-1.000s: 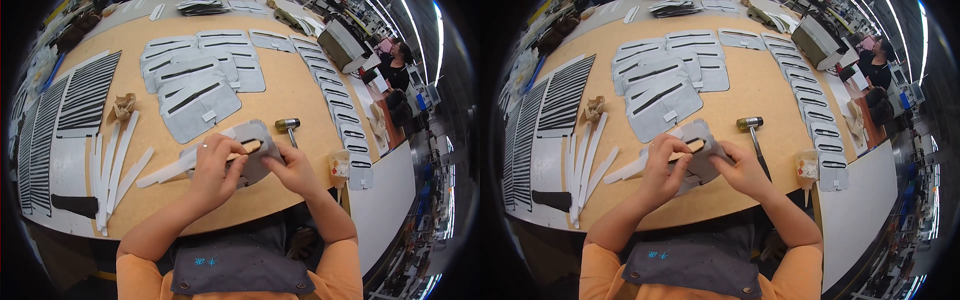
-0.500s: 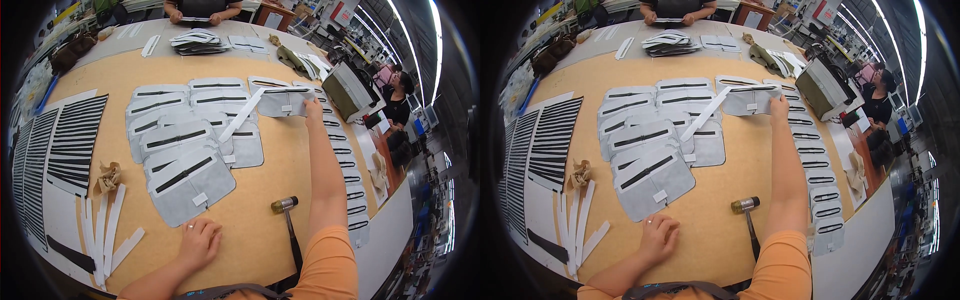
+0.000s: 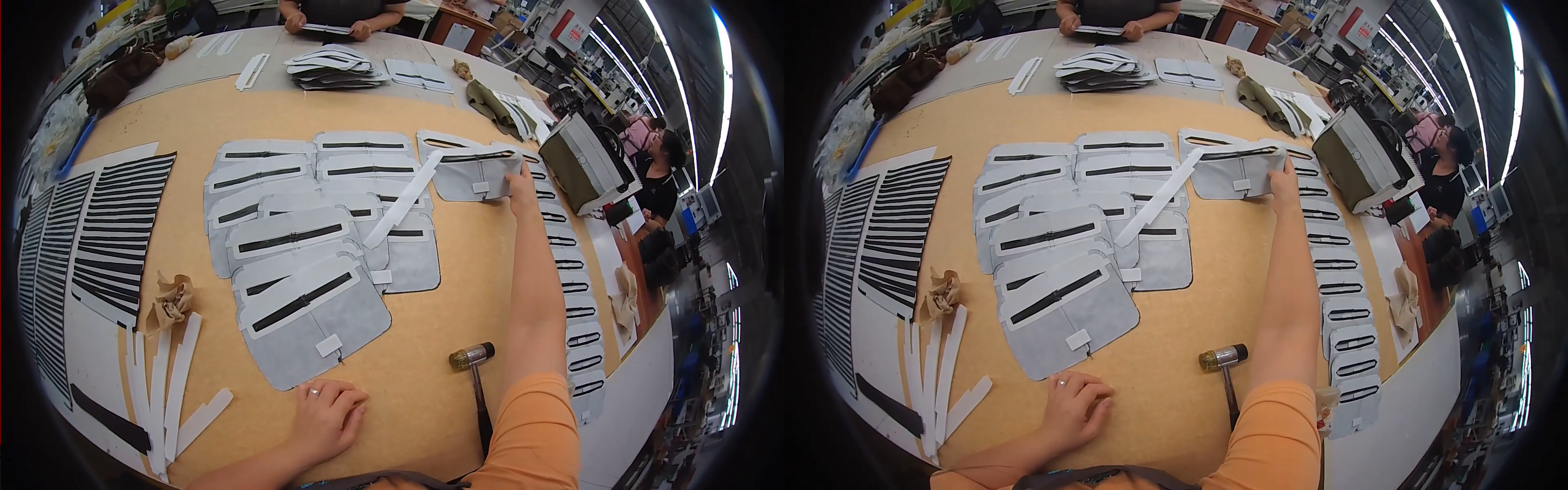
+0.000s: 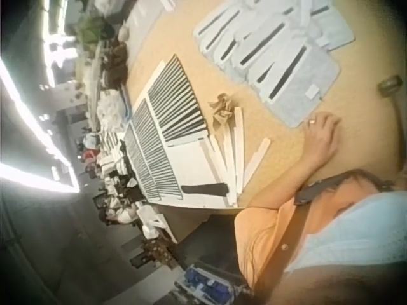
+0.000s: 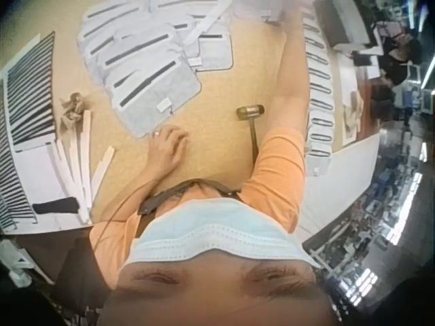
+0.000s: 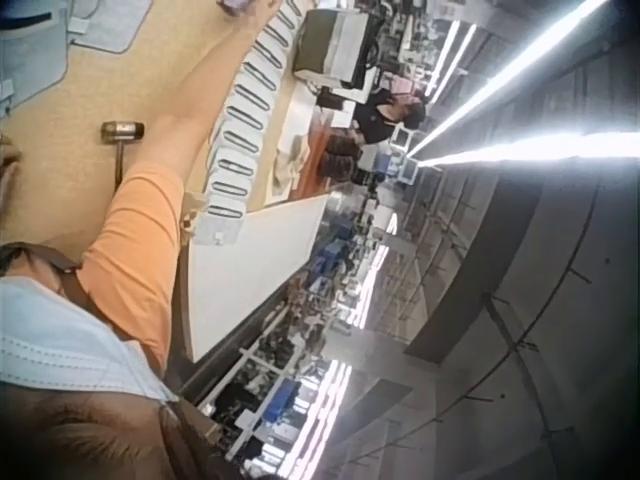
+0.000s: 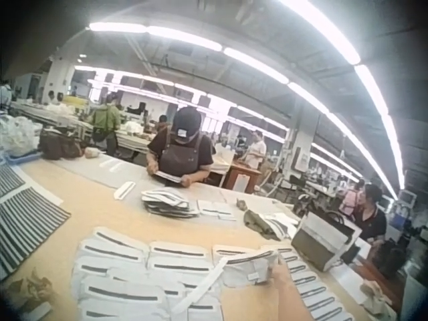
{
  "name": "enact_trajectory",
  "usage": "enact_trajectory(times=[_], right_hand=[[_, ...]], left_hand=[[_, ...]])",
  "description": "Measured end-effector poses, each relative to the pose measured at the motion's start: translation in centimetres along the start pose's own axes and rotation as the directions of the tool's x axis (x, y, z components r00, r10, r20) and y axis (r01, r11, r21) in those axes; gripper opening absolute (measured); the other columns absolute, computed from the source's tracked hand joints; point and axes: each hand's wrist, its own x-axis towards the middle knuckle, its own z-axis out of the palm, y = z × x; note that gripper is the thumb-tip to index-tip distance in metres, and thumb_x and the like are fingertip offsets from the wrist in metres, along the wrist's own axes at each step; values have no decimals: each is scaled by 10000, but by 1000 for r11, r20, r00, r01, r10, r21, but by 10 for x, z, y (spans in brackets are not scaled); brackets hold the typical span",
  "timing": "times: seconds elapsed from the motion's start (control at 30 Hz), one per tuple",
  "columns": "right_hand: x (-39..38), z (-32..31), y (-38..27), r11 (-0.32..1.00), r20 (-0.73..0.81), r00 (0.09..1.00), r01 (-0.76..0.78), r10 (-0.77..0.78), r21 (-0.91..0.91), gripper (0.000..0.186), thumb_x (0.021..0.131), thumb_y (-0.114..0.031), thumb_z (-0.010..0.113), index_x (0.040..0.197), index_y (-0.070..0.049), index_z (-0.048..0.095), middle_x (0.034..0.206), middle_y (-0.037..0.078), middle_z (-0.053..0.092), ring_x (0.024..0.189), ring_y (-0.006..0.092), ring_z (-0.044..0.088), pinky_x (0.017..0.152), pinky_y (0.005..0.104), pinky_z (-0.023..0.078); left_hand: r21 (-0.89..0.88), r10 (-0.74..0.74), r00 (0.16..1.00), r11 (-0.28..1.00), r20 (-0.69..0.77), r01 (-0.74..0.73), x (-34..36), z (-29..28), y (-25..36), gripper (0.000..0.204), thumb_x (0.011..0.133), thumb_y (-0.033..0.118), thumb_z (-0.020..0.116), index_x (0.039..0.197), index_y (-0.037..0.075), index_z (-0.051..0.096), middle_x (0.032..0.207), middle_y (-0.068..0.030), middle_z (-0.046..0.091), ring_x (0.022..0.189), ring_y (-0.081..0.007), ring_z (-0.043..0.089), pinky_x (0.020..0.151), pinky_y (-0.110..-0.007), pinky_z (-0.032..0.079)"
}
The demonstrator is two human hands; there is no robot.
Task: The recorder is assembling leather wallet components, applying glue to edges, and pressing them together using a mallet.
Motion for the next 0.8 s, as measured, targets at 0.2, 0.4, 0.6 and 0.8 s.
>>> enact_trajectory(times=[0.2, 0.4, 0.6, 0.8], right_hand=[[-2, 1, 17, 828, -237, 970, -90, -53, -554, 725, 715, 71, 437, 1421, -51, 325, 1316, 222, 486, 1194, 319, 496, 1003, 336, 381], [-88, 78, -28, 337, 504, 753, 647, -423, -684, 410, 782, -24, 563, 1191, -45, 540, 1131, 175, 580, 1057, 334, 558, 918, 381, 450], [-115, 108, -27, 47, 862, 425, 902, -277, -430, 238, 799, 8, 505, 1014, -5, 607, 984, 164, 634, 938, 336, 602, 817, 400, 491], [-112, 116, -21, -176, 887, 432, 872, -163, -457, 225, 828, -33, 521, 1037, -34, 603, 885, 138, 628, 831, 321, 615, 745, 413, 488]], left_hand=[[-16, -5, 1000, 1000, 18, 5, -5, -1, 4, 151, 777, 143, 655, 923, 123, 623, 929, -21, 579, 896, -213, 528, 806, -385, 332], [-5, -38, 999, 999, -3, 38, -5, 2, 2, 126, 797, 145, 640, 917, 117, 617, 928, -28, 568, 902, -219, 525, 821, -387, 336], [-38, 65, 995, 997, -79, -68, 0, 12, -2, 82, 853, 155, 580, 911, 99, 587, 925, -55, 547, 925, -242, 525, 844, -380, 347], [49, 95, 978, 995, -187, -87, -5, 25, -9, 75, 846, 160, 588, 899, 108, 577, 922, -49, 535, 936, -230, 511, 837, -374, 345]])
